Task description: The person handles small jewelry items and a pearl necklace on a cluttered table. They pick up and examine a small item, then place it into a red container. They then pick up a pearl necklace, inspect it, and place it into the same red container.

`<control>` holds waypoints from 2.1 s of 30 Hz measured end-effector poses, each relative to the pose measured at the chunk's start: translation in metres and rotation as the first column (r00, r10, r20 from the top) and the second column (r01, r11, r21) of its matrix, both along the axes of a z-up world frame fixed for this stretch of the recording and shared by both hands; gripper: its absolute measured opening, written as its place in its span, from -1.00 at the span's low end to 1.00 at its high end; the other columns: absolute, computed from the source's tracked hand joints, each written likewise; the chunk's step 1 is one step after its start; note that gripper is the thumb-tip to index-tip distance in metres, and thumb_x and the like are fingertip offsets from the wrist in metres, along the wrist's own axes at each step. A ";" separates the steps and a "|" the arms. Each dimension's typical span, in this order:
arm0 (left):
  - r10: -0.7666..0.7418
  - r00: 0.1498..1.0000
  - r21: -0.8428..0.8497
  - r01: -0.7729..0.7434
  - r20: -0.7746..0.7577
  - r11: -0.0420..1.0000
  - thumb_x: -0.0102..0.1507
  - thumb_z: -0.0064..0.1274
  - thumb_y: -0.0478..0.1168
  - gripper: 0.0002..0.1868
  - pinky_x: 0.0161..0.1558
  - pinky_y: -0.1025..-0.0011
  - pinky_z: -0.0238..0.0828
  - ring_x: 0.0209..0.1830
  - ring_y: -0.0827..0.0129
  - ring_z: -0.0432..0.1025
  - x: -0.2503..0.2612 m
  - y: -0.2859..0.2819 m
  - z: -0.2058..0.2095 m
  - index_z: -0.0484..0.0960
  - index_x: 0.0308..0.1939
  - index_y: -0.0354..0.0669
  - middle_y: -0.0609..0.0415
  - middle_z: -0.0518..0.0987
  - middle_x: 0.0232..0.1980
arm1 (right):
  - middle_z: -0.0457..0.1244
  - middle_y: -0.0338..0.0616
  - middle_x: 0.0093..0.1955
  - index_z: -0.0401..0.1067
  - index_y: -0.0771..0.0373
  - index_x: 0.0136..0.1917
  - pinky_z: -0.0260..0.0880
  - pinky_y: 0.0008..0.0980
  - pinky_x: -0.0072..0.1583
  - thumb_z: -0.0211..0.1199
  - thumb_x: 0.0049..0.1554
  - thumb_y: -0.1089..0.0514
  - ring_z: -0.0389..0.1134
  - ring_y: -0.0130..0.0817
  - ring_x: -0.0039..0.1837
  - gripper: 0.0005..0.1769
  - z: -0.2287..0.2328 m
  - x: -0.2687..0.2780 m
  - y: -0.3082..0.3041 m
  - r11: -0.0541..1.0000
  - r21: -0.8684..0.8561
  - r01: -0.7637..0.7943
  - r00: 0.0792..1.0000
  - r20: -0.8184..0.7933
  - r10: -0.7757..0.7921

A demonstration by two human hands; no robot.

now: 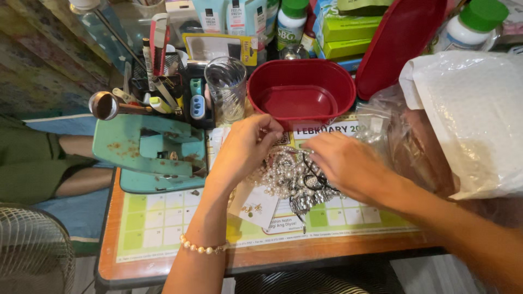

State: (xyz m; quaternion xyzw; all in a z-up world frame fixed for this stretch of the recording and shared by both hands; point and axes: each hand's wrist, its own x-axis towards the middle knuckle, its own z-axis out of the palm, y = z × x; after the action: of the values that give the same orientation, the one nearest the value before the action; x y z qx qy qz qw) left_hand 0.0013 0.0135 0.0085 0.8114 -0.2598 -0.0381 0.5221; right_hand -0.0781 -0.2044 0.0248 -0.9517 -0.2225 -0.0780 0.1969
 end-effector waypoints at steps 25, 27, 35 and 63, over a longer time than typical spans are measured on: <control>-0.305 0.872 -0.481 0.093 -0.383 0.872 0.35 0.15 -0.21 -0.83 -0.41 0.65 0.26 -0.38 0.68 0.41 -0.003 -0.013 -0.001 0.61 -0.06 -0.21 0.23 0.58 -0.29 | 0.36 -0.23 -0.13 0.48 0.36 0.17 0.38 -0.59 -0.14 0.26 0.18 0.25 0.33 -0.58 -0.17 -0.72 0.021 0.037 -0.013 0.609 0.755 0.243 0.869 -0.449 0.209; -0.377 0.854 -0.560 0.127 -0.357 0.819 0.33 0.19 -0.23 -0.81 -0.25 0.66 0.37 -0.29 0.68 0.44 -0.003 -0.014 0.001 0.61 -0.04 -0.23 0.23 0.61 -0.22 | 0.33 -0.24 -0.14 0.43 0.36 0.19 0.38 -0.60 -0.12 0.28 0.17 0.30 0.32 -0.59 -0.15 -0.69 0.027 0.040 -0.016 0.565 0.796 0.218 0.901 -0.386 0.196; -0.482 0.816 -0.663 0.171 -0.319 0.729 0.21 0.28 -0.33 -0.69 -0.13 0.60 0.45 -0.20 0.64 0.47 -0.005 -0.014 0.003 0.54 -0.01 -0.14 0.22 0.59 -0.17 | 0.25 -0.18 -0.04 0.36 0.42 0.26 0.37 -0.64 -0.09 0.29 0.19 0.44 0.33 -0.57 -0.08 -0.63 0.067 0.037 -0.006 0.256 0.960 0.112 0.937 -0.188 0.295; -0.383 0.901 -0.421 0.272 -0.205 0.865 0.16 0.32 -0.33 -0.60 -0.20 0.63 0.49 -0.16 0.64 0.45 -0.008 -0.019 -0.006 0.49 0.01 -0.18 0.25 0.54 -0.13 | 0.25 -0.25 -0.34 0.47 0.34 -0.07 0.13 -0.53 -0.31 0.19 0.26 0.16 0.10 -0.57 -0.36 -0.82 0.066 0.042 -0.009 0.544 0.796 0.266 0.923 -0.374 0.095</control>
State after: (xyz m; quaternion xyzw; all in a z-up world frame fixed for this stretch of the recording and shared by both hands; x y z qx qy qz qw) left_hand -0.0072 -0.0054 0.0028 0.6233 -0.3203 -0.1909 0.6874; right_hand -0.0360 -0.2130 0.0912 -0.7487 -0.0690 -0.0013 0.6593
